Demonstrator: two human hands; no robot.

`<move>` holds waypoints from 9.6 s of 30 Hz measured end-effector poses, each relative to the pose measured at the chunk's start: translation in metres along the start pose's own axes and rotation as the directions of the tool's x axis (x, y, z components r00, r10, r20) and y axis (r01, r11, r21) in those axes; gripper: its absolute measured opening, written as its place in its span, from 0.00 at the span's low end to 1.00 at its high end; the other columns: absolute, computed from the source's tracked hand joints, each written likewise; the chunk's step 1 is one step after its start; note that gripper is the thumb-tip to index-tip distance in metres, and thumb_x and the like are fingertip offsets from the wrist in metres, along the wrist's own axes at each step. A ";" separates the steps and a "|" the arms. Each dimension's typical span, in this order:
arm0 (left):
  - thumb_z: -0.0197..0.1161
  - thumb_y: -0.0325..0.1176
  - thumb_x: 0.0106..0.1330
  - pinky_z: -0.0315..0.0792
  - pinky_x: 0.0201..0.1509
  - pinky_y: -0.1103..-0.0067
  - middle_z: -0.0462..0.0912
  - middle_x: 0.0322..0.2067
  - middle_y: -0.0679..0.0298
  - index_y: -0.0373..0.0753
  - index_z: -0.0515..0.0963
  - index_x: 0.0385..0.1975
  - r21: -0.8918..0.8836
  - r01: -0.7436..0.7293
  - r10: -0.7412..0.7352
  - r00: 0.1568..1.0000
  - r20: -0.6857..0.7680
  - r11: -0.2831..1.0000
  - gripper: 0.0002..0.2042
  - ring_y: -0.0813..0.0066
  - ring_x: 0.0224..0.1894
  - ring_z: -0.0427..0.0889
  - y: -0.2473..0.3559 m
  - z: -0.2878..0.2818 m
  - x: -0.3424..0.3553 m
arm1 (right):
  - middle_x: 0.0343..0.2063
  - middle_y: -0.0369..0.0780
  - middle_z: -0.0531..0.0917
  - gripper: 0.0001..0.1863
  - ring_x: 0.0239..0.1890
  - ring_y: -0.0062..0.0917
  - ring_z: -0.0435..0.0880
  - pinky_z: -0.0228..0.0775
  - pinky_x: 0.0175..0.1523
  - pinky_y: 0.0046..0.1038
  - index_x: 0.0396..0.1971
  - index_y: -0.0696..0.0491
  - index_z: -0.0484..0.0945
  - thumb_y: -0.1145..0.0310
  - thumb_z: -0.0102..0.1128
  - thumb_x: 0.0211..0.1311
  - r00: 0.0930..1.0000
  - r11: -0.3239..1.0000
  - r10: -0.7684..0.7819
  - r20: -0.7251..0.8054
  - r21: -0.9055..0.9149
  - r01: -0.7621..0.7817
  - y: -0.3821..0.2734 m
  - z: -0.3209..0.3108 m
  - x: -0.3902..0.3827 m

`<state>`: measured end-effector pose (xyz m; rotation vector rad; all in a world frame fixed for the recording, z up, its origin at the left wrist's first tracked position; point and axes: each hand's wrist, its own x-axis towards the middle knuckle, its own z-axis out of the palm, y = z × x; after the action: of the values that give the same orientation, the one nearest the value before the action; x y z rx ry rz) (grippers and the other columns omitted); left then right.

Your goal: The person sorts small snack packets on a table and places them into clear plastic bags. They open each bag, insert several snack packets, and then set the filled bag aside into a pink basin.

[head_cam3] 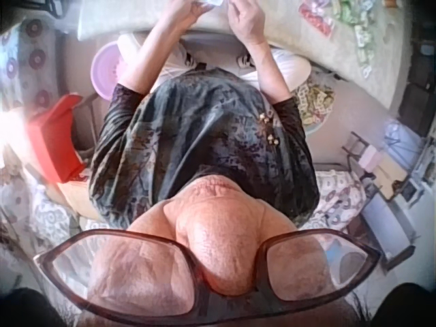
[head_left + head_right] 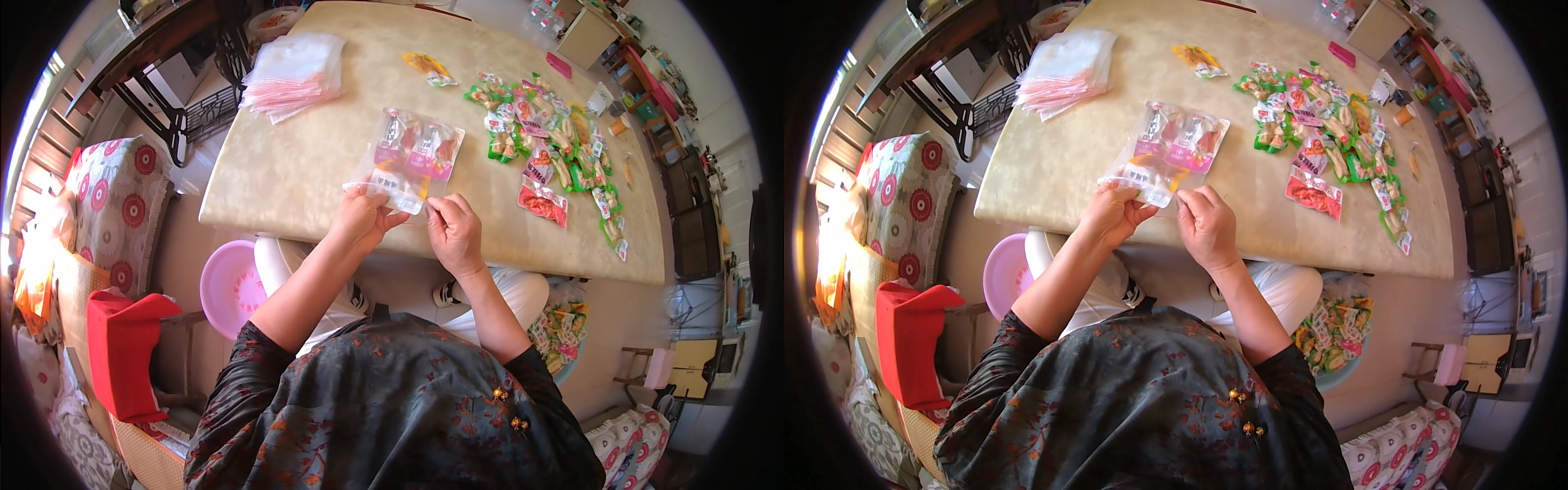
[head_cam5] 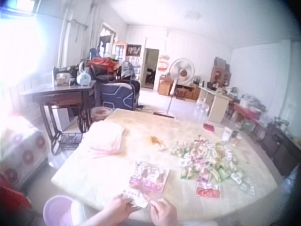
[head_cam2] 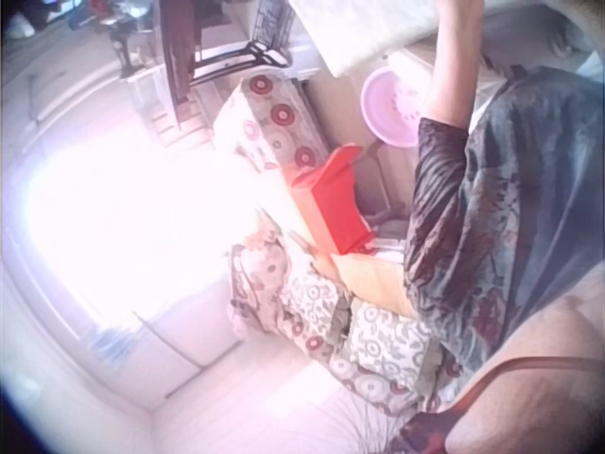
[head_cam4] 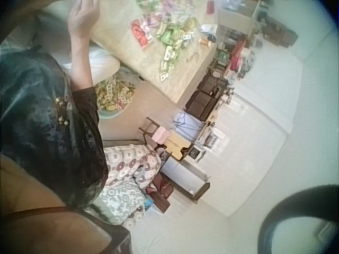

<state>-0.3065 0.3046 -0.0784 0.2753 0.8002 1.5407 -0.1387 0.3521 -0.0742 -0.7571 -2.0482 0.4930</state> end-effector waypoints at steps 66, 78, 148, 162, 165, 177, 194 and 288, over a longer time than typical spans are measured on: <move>0.68 0.44 0.51 0.79 0.31 0.71 0.78 0.42 0.56 0.32 0.60 0.53 0.974 0.158 0.369 0.906 -0.208 0.162 0.35 0.65 0.41 0.82 0.039 0.092 0.331 | 0.19 0.40 0.72 0.08 0.21 0.34 0.75 0.66 0.24 0.34 0.30 0.55 0.75 0.79 0.62 0.47 0.991 0.981 0.049 0.121 0.182 -0.071 0.033 0.009 -0.015; 0.60 0.31 0.57 0.75 0.21 0.73 0.77 0.25 0.58 0.33 0.74 0.25 0.904 0.343 0.281 0.868 -0.409 0.256 0.07 0.71 0.19 0.77 0.067 0.063 0.352 | 0.20 0.39 0.72 0.09 0.23 0.34 0.75 0.67 0.26 0.33 0.30 0.54 0.75 0.79 0.62 0.47 0.993 0.989 0.028 0.114 0.141 -0.045 0.037 0.016 -0.018; 0.52 0.22 0.62 0.78 0.35 0.75 0.75 0.48 0.61 0.39 0.67 0.56 0.362 0.146 -0.162 0.987 0.014 0.921 0.20 0.70 0.44 0.78 0.006 0.010 -0.028 | 0.26 0.41 0.77 0.10 0.26 0.33 0.79 0.71 0.30 0.29 0.34 0.57 0.79 0.82 0.57 0.51 0.998 0.999 0.003 0.055 0.053 -0.006 -0.024 -0.021 -0.012; 0.53 0.25 0.63 0.75 0.40 0.77 0.73 0.44 0.57 0.35 0.53 0.66 0.473 -0.109 0.050 0.990 0.135 0.874 0.30 0.62 0.46 0.79 -0.033 0.015 0.012 | 0.27 0.41 0.77 0.11 0.27 0.34 0.78 0.72 0.32 0.30 0.35 0.57 0.79 0.82 0.57 0.50 0.999 0.998 0.020 0.049 0.064 -0.023 -0.016 -0.021 -0.032; 0.53 0.27 0.64 0.74 0.42 0.76 0.74 0.46 0.55 0.29 0.56 0.64 0.463 -0.080 0.029 0.993 0.116 0.883 0.28 0.63 0.48 0.79 -0.042 0.010 0.024 | 0.27 0.41 0.77 0.11 0.27 0.34 0.78 0.71 0.32 0.30 0.36 0.57 0.79 0.82 0.57 0.51 0.999 0.999 0.003 0.041 0.054 -0.005 -0.016 -0.019 -0.034; 0.58 0.26 0.60 0.74 0.47 0.73 0.79 0.43 0.51 0.28 0.77 0.42 0.816 -0.522 -0.052 0.834 0.549 0.248 0.12 0.62 0.44 0.80 -0.019 0.003 -0.053 | 0.28 0.41 0.77 0.13 0.26 0.32 0.78 0.71 0.31 0.29 0.36 0.57 0.79 0.84 0.58 0.48 0.994 0.995 0.087 0.072 0.041 -0.090 -0.004 -0.028 -0.061; 0.63 0.37 0.62 0.65 0.18 0.76 0.66 0.16 0.67 0.36 0.79 0.30 -0.087 -0.951 0.457 0.061 0.887 0.297 0.10 0.70 0.15 0.71 0.028 0.123 -0.167 | 0.30 0.39 0.75 0.12 0.25 0.24 0.76 0.71 0.30 0.23 0.36 0.58 0.79 0.84 0.61 0.49 0.988 0.993 0.121 0.100 0.004 -0.122 -0.005 -0.026 -0.073; 0.61 0.35 0.65 0.67 0.34 0.84 0.77 0.23 0.71 0.38 0.78 0.28 0.634 -0.322 0.226 0.947 0.230 0.703 0.08 0.85 0.26 0.72 0.026 -0.023 0.012 | 0.20 0.24 0.71 0.07 0.24 0.07 0.65 0.60 0.29 0.15 0.28 0.58 0.78 0.70 0.59 0.62 0.804 0.910 0.353 0.479 0.025 -0.414 0.038 -0.098 0.045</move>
<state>-0.3421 0.3104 -0.0823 1.0676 1.2301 1.4316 -0.0636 0.4160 -0.0165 -1.0634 -2.2693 1.1243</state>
